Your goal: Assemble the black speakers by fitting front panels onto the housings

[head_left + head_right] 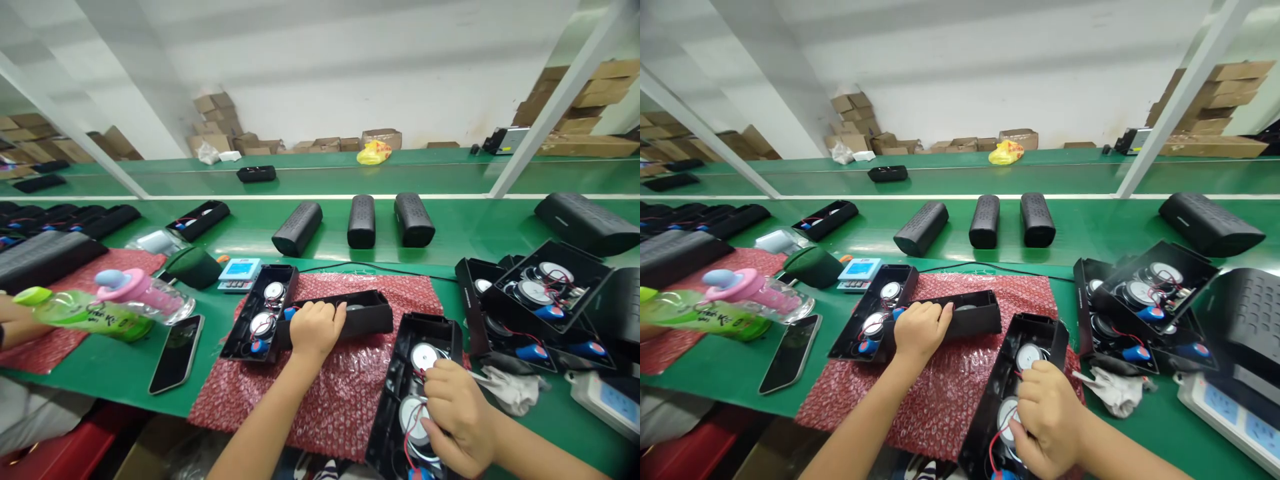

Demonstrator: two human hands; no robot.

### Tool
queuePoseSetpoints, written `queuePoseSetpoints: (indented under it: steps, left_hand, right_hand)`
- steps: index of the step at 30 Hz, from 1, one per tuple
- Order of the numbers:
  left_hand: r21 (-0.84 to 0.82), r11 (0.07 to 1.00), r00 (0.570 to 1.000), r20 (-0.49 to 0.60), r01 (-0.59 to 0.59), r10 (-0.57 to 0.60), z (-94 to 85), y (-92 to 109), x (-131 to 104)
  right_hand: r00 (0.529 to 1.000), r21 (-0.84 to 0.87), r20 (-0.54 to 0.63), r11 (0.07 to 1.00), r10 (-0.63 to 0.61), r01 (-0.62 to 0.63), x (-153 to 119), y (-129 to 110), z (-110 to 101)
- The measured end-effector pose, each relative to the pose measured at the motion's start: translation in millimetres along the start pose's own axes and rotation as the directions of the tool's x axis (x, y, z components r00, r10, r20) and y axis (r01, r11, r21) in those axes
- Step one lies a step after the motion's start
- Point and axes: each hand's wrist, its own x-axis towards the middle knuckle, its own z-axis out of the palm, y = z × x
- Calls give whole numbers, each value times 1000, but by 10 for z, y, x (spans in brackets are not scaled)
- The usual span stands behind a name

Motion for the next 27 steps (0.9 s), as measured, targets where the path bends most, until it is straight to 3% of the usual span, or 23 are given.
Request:
queuePoseSetpoints:
  steps: [6, 9, 18, 27]
  left_hand:
    - [-9, 988, 980, 129, 157, -154, 23, 71, 219]
    - [-15, 989, 976, 162, 146, -142, 31, 100, 207]
    - [9, 996, 991, 102, 88, -89, 151, 379, 106]
    - [-39, 994, 991, 88, 102, -98, 194, 322, 228]
  right_hand:
    - [989, -8, -129, 997, 72, -74, 121, 90, 231]
    - [987, -46, -120, 992, 107, -113, 100, 92, 346]
    - [991, -112, -101, 989, 86, -97, -2, 57, 404]
    - [990, -103, -122, 991, 72, -85, -35, 45, 381]
